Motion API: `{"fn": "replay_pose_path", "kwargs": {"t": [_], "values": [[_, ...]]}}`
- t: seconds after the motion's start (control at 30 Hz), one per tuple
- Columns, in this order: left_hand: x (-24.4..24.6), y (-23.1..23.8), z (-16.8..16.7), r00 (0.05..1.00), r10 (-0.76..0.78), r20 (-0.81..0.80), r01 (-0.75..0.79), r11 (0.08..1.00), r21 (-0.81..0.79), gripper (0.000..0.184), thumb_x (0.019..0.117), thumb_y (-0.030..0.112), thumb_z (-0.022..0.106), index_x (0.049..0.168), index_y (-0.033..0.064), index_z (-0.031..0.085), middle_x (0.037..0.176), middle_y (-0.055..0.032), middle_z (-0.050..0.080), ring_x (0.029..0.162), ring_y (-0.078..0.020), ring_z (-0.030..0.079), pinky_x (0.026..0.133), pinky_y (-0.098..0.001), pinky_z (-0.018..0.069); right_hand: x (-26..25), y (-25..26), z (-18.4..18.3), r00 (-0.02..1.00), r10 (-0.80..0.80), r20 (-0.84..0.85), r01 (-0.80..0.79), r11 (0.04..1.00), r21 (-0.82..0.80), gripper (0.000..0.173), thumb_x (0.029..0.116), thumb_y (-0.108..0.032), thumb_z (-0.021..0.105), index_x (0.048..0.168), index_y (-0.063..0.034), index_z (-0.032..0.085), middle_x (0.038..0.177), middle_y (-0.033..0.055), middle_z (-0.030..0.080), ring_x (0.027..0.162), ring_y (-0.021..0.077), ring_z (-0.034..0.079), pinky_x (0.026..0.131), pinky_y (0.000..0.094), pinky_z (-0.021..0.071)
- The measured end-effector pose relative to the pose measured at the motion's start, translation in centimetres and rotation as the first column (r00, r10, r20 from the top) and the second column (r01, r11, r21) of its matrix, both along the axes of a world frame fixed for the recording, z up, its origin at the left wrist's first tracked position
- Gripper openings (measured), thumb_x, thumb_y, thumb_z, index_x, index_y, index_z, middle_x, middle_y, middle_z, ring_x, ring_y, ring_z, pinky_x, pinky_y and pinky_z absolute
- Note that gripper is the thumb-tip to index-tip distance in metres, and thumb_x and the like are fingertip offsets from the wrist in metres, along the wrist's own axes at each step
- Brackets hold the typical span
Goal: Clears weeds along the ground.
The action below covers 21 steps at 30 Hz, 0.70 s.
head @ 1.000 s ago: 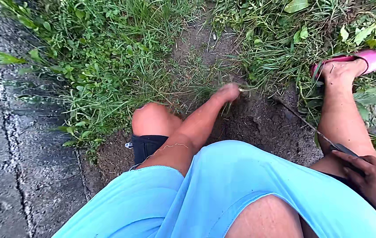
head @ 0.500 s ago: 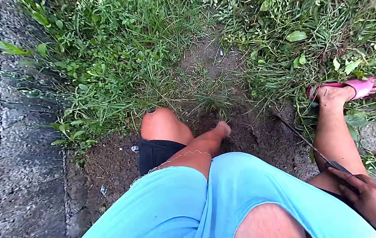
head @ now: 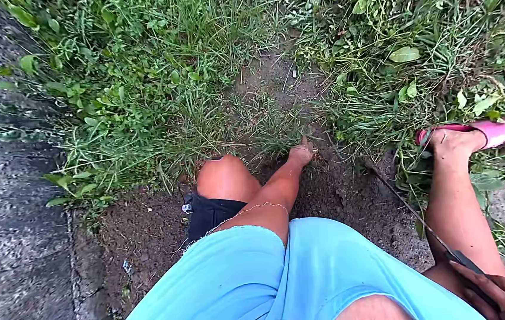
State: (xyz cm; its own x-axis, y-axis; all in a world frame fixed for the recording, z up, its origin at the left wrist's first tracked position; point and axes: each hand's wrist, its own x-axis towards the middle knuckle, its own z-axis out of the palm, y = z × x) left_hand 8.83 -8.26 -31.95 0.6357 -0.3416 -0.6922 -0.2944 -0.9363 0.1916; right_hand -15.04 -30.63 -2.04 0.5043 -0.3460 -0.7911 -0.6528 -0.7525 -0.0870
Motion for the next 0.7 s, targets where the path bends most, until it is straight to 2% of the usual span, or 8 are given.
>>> {"fn": "replay_pose_path", "kwargs": {"t": [0.1,0.17,0.27,0.37,0.4,0.43,0.53,0.7], "values": [[0.7,-1.4,-0.9,0.998,0.058,0.008,-0.058,0.994,0.090,0.058,0.1077,0.019,0.046,0.163,0.0108,0.030,0.168,-0.0235,0.027,0.116,-0.0465,0.067,0.092,-0.0612,0.0566,3.1,1.4,3.1,0.998,0.034,-0.049,-0.032,0.999,0.029,0.043,0.0900,-0.004,0.073,0.132,-0.0010,0.066,0.124,0.0316,0.065,0.107,0.0451,0.067,0.090,0.0509,0.0544],[0.9,-2.7,-0.8,0.988,0.157,0.001,-0.155,0.973,0.173,0.064,0.1053,0.017,0.051,0.162,0.0024,0.026,0.161,-0.0283,0.036,0.116,-0.0479,0.066,0.092,-0.0617,0.0562,4.1,1.6,4.0,0.997,0.024,-0.074,-0.021,0.999,0.038,0.043,0.0917,-0.007,0.072,0.133,-0.0017,0.065,0.122,0.0307,0.065,0.105,0.0435,0.068,0.088,0.0493,0.0550],[1.0,-3.5,-0.1,0.943,0.332,-0.009,-0.323,0.922,0.212,0.057,0.1040,0.025,0.056,0.151,-0.0026,0.041,0.150,-0.0280,0.051,0.125,-0.0456,0.062,0.097,-0.0630,0.0533,4.5,1.6,3.9,0.998,0.032,-0.050,-0.030,0.999,0.029,0.043,0.0907,-0.010,0.074,0.132,-0.0013,0.065,0.119,0.0310,0.066,0.101,0.0422,0.068,0.085,0.0482,0.0557],[1.7,-2.0,-0.2,0.967,0.253,-0.021,-0.247,0.958,0.144,0.042,0.1021,0.027,0.057,0.135,0.0009,0.061,0.135,-0.0244,0.064,0.123,-0.0428,0.064,0.097,-0.0643,0.0524,4.6,1.6,3.7,0.998,0.054,-0.013,-0.054,0.998,0.017,0.043,0.0898,-0.011,0.075,0.130,0.0004,0.067,0.117,0.0317,0.066,0.099,0.0426,0.068,0.083,0.0479,0.0561],[2.1,-1.3,-0.4,0.979,0.200,-0.037,-0.194,0.974,0.119,0.039,0.1022,0.027,0.056,0.132,0.0024,0.064,0.133,-0.0236,0.066,0.123,-0.0429,0.064,0.097,-0.0657,0.0513,3.9,1.3,3.3,0.998,0.057,0.038,-0.058,0.998,0.021,0.041,0.0882,-0.010,0.076,0.127,0.0020,0.069,0.113,0.0328,0.067,0.095,0.0437,0.069,0.080,0.0485,0.0569],[2.5,-0.8,-0.6,0.986,0.157,-0.055,-0.151,0.984,0.095,0.038,0.1023,0.027,0.055,0.131,0.0034,0.066,0.133,-0.0233,0.066,0.124,-0.0432,0.063,0.098,-0.0673,0.0504,4.2,1.5,4.0,0.999,0.048,-0.019,-0.047,0.998,0.036,0.041,0.0906,-0.010,0.074,0.129,0.0003,0.067,0.116,0.0318,0.066,0.099,0.0432,0.068,0.082,0.0483,0.0563],[3.1,0.3,-0.4,0.989,0.113,-0.095,-0.109,0.993,0.055,0.041,0.1016,0.024,0.058,0.135,0.0006,0.062,0.137,-0.0259,0.063,0.129,-0.0447,0.059,0.103,-0.0683,0.0472,5.0,1.8,4.6,0.991,0.020,-0.132,-0.015,0.999,0.037,0.044,0.0923,-0.010,0.073,0.135,-0.0027,0.064,0.125,0.0302,0.064,0.108,0.0422,0.067,0.089,0.0484,0.0547],[1.7,1.1,0.4,0.991,0.100,-0.089,-0.098,0.995,0.030,0.043,0.1012,0.018,0.059,0.140,0.0000,0.058,0.141,-0.0259,0.060,0.132,-0.0442,0.057,0.106,-0.0657,0.0463,3.9,1.6,4.2,0.994,0.024,-0.110,-0.022,1.000,0.019,0.046,0.0911,-0.006,0.073,0.136,-0.0006,0.065,0.127,0.0322,0.063,0.110,0.0440,0.065,0.093,0.0482,0.0534]]}}
